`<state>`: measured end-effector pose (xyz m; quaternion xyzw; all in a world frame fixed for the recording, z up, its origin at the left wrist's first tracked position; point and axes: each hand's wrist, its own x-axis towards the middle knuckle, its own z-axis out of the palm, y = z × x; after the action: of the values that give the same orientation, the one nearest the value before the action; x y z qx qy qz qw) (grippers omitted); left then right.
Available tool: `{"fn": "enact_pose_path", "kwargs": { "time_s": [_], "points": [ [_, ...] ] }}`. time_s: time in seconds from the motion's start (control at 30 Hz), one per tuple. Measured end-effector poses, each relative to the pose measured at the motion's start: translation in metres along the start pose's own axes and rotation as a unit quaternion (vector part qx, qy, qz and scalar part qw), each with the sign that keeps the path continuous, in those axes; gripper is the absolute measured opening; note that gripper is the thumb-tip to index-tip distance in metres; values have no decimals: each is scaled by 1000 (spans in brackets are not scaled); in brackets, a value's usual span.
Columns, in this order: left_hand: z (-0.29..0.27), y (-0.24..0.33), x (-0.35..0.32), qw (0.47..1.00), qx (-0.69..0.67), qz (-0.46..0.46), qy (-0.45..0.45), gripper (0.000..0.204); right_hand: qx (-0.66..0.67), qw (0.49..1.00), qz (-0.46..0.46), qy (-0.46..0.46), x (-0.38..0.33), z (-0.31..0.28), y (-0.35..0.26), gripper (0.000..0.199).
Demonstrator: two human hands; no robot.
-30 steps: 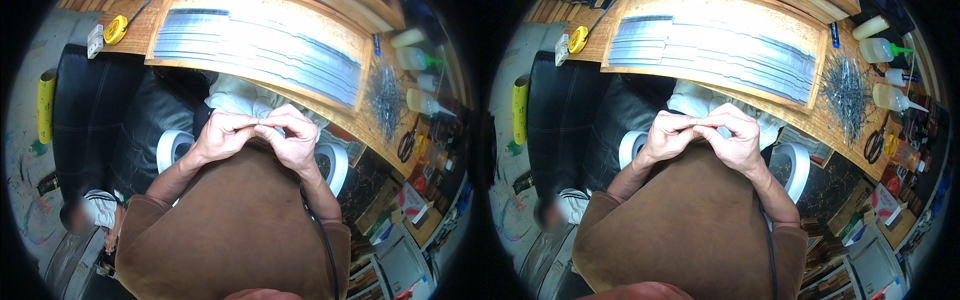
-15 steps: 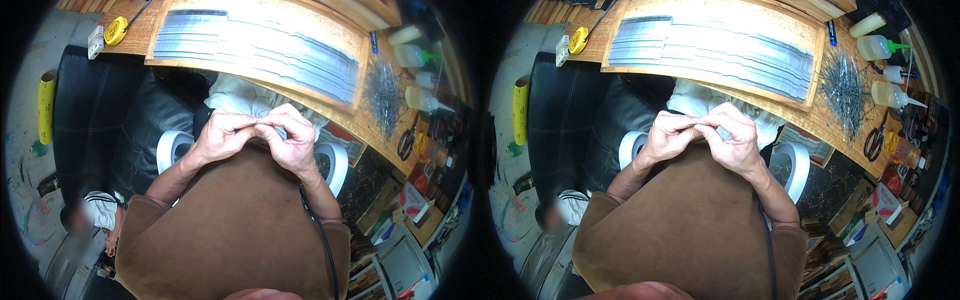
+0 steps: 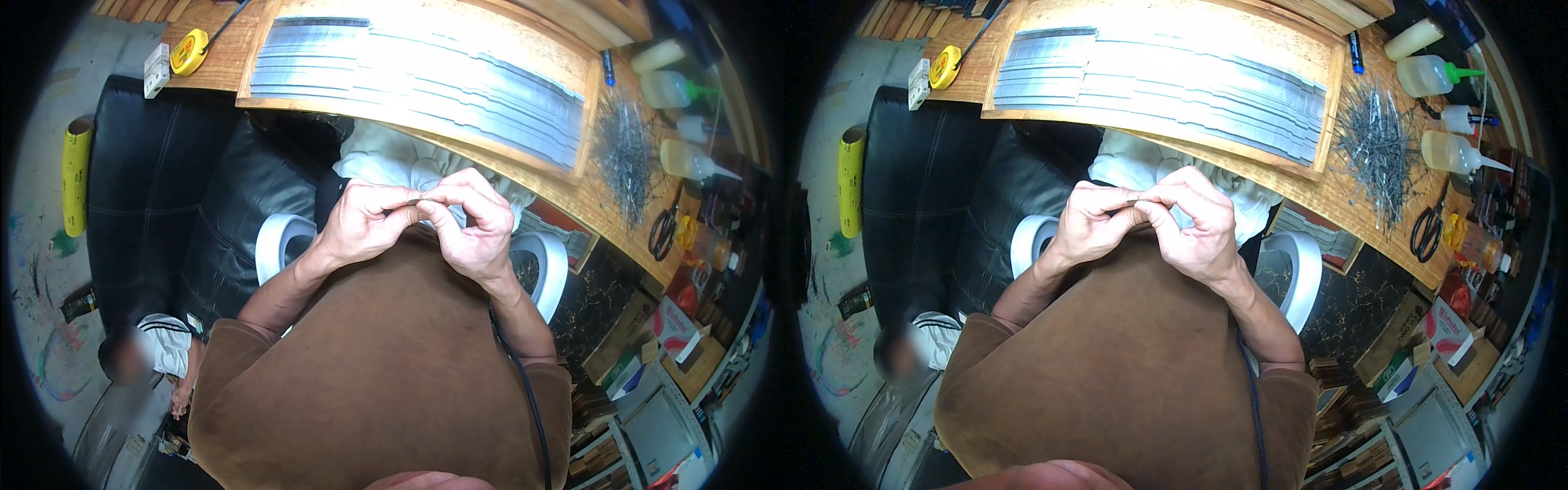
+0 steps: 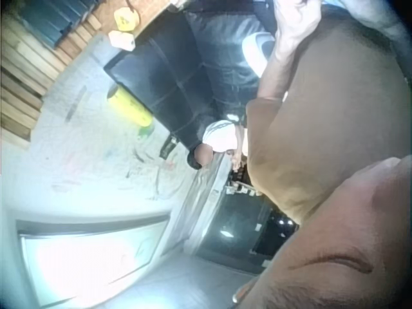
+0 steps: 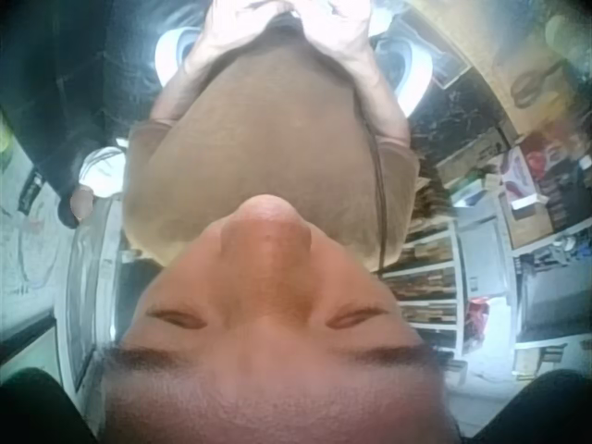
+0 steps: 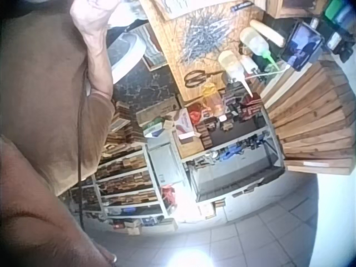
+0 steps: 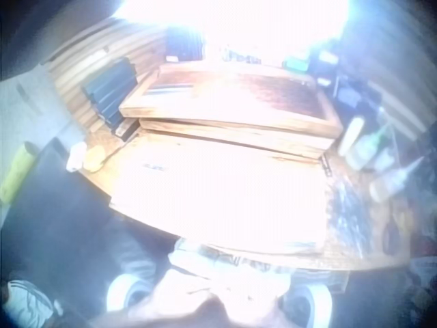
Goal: The person repeatedly picks up small metal strips and pins, aligns them by hand, and inserts the pins into the strips. They occasionally wipe the components with a white cloth and place finished units into a wooden tray.
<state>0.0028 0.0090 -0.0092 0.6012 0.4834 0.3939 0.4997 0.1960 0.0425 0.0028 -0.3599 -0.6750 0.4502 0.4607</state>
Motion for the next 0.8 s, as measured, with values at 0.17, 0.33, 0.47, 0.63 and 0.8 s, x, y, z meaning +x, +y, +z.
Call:
{"fn": "enact_pose_path", "kwargs": {
  "time_s": [0.17, 0.33, 0.47, 0.63, 0.8],
  "points": [
    [9, 9, 5, 999, -32, -10, 17, 16, -12, 1000, 14, 14, -1, -7, -2, 15],
    [15, 10, 10, 995, -60, 47, 70, 20, -156, 984, -6, 81, 12, -74, -42, 14],
    [22, 14, 27, 996, -50, 64, 24, 22, -478, 856, 7, 196, 29, -143, -79, 6],
    [38, 23, 45, 992, -81, 97, -11, 23, -367, 926, 11, 83, 24, -135, -74, 7],
    [46, 37, 75, 978, -34, 202, -25, 30, -183, 983, -6, 17, 27, -86, -54, 14]
  ]
}}
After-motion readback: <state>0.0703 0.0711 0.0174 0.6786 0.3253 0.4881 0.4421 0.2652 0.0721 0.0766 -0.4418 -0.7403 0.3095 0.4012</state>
